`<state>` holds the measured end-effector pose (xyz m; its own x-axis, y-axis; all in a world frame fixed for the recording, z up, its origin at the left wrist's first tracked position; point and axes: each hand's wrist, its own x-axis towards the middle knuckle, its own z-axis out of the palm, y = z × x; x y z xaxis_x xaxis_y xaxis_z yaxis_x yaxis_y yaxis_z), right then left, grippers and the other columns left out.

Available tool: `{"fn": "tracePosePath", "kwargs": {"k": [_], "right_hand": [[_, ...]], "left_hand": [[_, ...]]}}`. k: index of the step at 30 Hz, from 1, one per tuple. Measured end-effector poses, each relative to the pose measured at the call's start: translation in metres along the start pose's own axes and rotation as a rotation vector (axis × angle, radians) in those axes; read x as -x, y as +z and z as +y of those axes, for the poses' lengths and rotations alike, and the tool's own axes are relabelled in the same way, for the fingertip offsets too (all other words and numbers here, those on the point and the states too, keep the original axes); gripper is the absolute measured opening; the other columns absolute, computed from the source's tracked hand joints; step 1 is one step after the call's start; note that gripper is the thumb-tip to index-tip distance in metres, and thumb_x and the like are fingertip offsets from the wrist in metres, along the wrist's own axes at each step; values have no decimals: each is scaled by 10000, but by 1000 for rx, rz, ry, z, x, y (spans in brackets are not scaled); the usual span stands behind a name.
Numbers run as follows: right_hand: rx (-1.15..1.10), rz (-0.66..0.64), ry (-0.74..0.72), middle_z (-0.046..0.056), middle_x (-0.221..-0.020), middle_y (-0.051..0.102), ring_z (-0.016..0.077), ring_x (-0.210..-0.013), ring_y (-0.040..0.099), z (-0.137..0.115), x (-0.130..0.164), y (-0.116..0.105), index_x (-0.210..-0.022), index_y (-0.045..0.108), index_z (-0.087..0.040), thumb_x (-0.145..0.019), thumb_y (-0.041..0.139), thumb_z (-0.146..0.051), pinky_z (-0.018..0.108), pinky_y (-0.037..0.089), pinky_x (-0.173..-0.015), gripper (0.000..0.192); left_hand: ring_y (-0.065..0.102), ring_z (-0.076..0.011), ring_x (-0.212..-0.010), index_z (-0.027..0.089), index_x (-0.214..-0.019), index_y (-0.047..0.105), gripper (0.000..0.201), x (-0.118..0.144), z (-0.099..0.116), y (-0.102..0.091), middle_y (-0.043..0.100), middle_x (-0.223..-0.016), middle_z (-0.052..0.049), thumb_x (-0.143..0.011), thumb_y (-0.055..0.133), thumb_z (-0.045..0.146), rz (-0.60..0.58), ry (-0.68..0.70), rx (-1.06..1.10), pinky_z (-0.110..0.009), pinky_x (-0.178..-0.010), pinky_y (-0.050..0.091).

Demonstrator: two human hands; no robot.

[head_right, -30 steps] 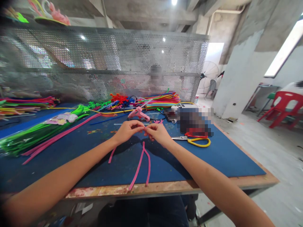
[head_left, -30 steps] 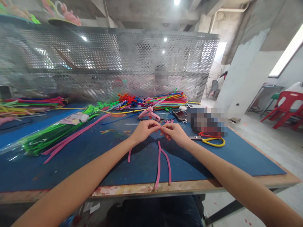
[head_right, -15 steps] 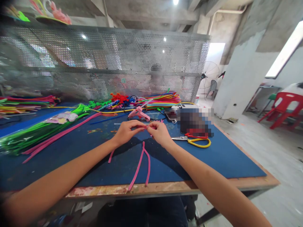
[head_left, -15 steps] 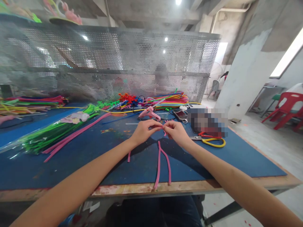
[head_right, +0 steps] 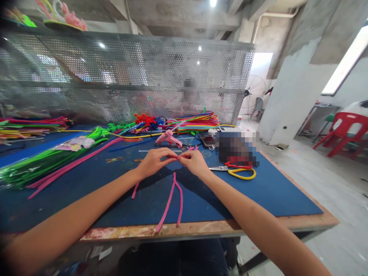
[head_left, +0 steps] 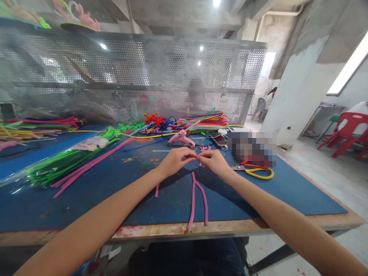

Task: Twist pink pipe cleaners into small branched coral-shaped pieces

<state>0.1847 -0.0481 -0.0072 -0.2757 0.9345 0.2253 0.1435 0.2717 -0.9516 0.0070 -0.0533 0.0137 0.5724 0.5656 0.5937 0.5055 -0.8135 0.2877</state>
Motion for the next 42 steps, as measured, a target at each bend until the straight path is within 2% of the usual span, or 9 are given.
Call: {"fn": "tracePosePath", "kwargs": {"k": [8,17,21,24,28,31,35,38,42], "right_hand": [[-491,-169,300,-106,-427,304,17,-366,183,-8,4,1,-556,494,-151,-574,625,-253,181,111,-364,167],[114,-26,-40,-69,-441,360,65,-423,319,1,2,1,-569,509,-157,-701,551,-320,208,230,-433,213],[730,-57,-538,-10,-573,489,100,-540,406,0,4,-5,-629,527,-155,-784,470,-168,231,271,-516,166],[1009,-231,-854,38,-664,541,131,-617,453,-8,6,-15,-700,555,-155,-868,383,-150,256,313,-573,240],[1032,-300,-976,63,-727,575,153,-708,501,-22,8,-29,-894,606,-179,-916,332,-207,274,368,-652,277],[745,-191,-817,67,-807,593,163,-781,533,-22,7,-28,-930,619,-197,-887,423,-280,293,410,-729,217],[-23,-78,-146,55,-833,604,145,-705,576,-15,1,-15,-904,587,-170,-779,572,-419,284,490,-673,280],[-608,-227,431,83,-766,620,138,-681,618,-13,1,-9,-809,551,-125,-844,390,-547,275,524,-666,453],[-907,-488,675,109,-714,647,120,-628,640,-16,6,-9,-864,553,-68,-915,299,-455,222,532,-616,465]], "left_hand": [[598,-154,-784,150,-895,606,199,0,-3,-6,661,-824,-57,-891,423,227,-53,401,-562,-285,-744,445],[579,-186,-736,131,-813,589,240,-3,10,-1,625,-760,-74,-889,376,211,-136,226,-682,-315,-692,417],[577,-177,-701,148,-760,601,197,-4,17,-1,633,-749,-68,-826,426,211,-208,-129,-332,-289,-641,417],[533,-138,-566,159,-606,554,180,-6,16,-7,573,-584,-19,-750,483,240,-312,-534,265,-248,-533,399],[452,-80,-476,150,-623,539,124,-9,15,-15,490,-539,18,-660,603,250,-422,-958,1091,-209,-468,368],[436,-67,-490,153,-661,538,141,-10,15,-13,481,-570,27,-671,620,267,-382,-959,1211,-205,-493,370],[494,-113,-592,155,-719,535,209,-7,7,-4,535,-648,2,-783,519,353,-66,-623,626,-255,-590,407],[528,-165,-773,155,-779,573,228,-4,1,-3,599,-776,-42,-847,452,336,42,-146,17,-323,-766,408],[532,-176,-832,174,-815,604,200,0,-1,-4,635,-819,-55,-870,440,273,59,285,-416,-344,-839,386]]}}
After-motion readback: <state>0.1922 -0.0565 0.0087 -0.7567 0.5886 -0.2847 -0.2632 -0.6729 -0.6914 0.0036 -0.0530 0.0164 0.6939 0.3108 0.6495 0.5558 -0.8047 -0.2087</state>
